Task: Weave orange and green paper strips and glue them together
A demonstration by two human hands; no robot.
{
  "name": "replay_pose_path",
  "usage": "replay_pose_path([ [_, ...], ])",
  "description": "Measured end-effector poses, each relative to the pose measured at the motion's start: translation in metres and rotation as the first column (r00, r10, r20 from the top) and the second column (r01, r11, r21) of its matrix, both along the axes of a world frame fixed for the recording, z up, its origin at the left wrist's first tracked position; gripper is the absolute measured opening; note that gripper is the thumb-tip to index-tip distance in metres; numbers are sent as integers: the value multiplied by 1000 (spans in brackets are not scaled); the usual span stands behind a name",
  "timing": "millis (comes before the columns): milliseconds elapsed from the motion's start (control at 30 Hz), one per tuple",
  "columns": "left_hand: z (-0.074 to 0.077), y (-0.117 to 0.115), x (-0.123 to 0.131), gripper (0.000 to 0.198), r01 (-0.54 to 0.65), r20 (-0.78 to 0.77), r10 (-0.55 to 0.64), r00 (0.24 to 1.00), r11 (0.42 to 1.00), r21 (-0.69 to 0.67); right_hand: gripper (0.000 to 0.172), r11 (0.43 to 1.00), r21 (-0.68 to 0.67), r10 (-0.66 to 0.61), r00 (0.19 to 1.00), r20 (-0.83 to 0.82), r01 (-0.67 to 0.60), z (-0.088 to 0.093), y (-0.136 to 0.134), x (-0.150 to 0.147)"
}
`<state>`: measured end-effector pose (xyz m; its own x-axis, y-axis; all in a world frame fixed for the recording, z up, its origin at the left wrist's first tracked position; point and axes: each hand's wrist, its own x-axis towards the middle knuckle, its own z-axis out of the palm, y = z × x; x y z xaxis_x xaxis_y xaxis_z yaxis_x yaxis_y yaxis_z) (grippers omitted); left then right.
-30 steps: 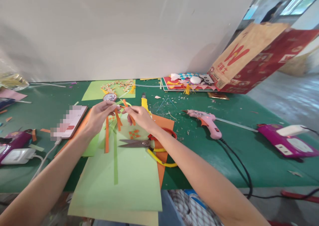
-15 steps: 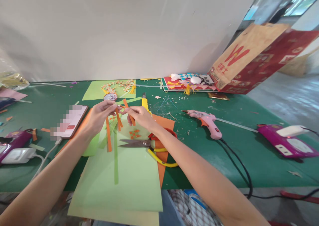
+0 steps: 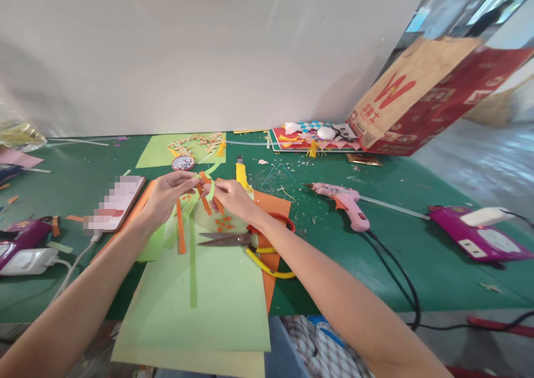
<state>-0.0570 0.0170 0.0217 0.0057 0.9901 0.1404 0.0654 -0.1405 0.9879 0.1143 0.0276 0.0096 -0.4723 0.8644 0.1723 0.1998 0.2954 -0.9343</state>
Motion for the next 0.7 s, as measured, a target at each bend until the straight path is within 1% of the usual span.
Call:
replay_pose_path([
  [167, 0, -1, 0, 33, 1, 6, -1, 1000, 1000, 9, 37, 1000, 3, -20, 999, 33, 20, -2, 0, 0],
  [267, 1, -1, 1, 35, -2, -7, 2, 1000, 1000, 10, 39, 998, 40, -40, 998, 58, 38, -5, 1, -1],
  [467, -1, 0, 3, 37, 5, -19, -5, 1000, 1000, -11, 46, 983, 177, -75, 991, 106, 56, -6, 0, -4],
  [600, -3, 0, 4, 37, 13, -11, -13, 1000, 1000, -20, 49, 974, 216, -98, 984, 147, 65, -8, 1, -5],
  [700, -3, -1, 4, 37, 11, -16, -11, 1000, 1000, -21, 51, 975, 219, -85, 982, 171, 46, -11, 2, -5],
])
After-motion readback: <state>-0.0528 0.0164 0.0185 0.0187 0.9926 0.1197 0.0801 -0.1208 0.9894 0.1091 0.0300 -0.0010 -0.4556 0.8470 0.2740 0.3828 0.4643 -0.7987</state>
